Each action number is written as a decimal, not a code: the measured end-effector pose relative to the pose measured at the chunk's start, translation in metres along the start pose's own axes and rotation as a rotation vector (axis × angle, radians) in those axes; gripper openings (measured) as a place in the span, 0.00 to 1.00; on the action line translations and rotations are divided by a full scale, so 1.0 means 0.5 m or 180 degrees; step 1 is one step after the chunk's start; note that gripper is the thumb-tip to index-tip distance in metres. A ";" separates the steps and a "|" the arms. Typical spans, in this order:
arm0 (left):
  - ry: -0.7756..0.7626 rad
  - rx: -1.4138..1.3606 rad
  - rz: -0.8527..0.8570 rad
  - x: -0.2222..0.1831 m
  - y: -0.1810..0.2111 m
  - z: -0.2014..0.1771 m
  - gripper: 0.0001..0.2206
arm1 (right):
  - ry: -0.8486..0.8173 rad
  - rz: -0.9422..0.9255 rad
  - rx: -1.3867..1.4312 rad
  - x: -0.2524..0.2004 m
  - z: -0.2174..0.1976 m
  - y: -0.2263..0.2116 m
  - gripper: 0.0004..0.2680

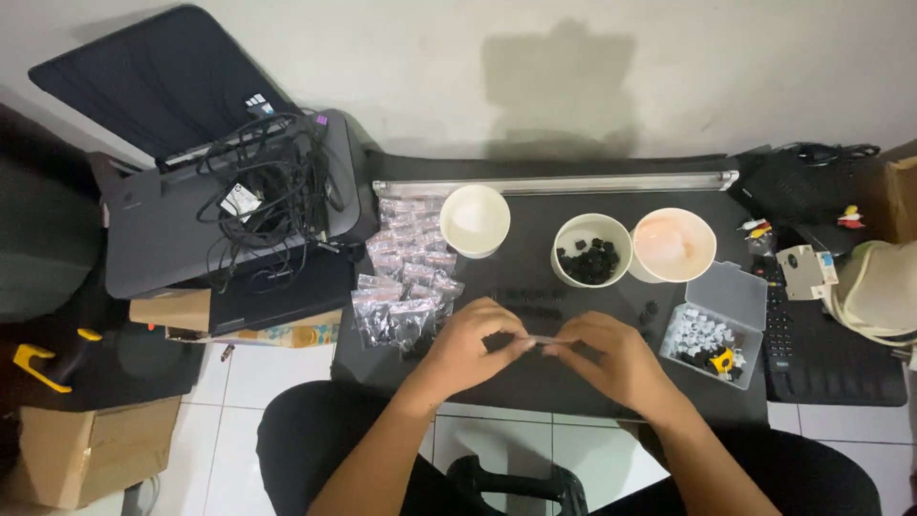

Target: Organizing and bagging mechanical keyboard switches into small plastic bags.

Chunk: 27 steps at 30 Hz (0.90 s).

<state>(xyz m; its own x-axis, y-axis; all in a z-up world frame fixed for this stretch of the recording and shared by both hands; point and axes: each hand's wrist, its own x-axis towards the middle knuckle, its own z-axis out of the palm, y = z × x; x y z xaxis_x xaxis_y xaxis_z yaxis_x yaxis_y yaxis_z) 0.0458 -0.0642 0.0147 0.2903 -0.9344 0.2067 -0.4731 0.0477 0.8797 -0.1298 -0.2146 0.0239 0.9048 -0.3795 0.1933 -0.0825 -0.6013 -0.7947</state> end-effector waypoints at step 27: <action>0.0727 -0.0647 -0.0108 -0.001 -0.001 0.030 0.10 | 0.0272 0.1060 0.1177 0.005 -0.007 0.001 0.04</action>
<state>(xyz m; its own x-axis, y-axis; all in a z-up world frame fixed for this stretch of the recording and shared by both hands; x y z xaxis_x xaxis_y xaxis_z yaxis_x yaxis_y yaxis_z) 0.0336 -0.0689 0.0078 0.4933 -0.8342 0.2465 -0.2905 0.1091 0.9506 -0.1289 -0.2186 0.0259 0.8158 -0.5740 -0.0712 -0.1932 -0.1544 -0.9689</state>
